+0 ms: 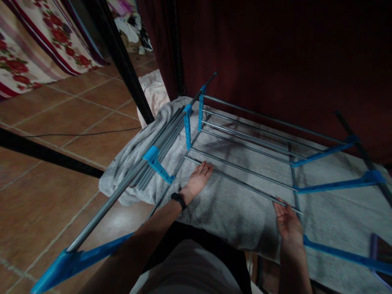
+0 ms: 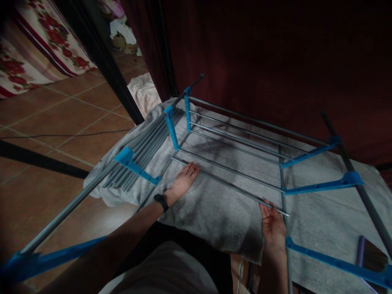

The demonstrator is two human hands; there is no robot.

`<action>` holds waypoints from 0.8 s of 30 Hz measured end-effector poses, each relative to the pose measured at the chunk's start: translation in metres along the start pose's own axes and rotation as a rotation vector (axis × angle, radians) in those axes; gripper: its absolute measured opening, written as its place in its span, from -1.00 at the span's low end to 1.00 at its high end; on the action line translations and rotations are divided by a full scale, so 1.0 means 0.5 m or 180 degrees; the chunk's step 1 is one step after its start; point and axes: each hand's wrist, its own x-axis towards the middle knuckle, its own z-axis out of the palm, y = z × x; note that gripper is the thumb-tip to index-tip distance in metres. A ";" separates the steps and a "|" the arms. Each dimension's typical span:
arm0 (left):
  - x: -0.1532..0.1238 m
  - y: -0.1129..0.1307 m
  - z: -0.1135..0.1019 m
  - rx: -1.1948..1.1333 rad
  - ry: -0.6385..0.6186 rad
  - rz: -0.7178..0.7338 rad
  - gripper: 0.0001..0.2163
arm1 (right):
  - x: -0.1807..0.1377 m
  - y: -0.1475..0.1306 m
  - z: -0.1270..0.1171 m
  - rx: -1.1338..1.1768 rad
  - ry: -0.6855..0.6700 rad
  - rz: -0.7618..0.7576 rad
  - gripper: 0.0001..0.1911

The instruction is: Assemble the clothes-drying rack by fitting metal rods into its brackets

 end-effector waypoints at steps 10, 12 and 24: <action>-0.004 -0.021 0.025 -0.0151 0.0307 -0.0073 -0.39 | 0.005 0.013 0.001 0.0200 -0.0066 0.0020 -0.80; -0.009 -0.027 0.028 -0.0065 0.0502 -0.0281 -0.50 | 0.008 0.016 0.002 0.0246 -0.0055 -0.0007 -0.76; -0.037 -0.071 0.024 -0.0932 0.1613 -0.1483 -0.65 | -0.009 0.029 0.023 0.0539 -0.0038 -0.0086 -0.70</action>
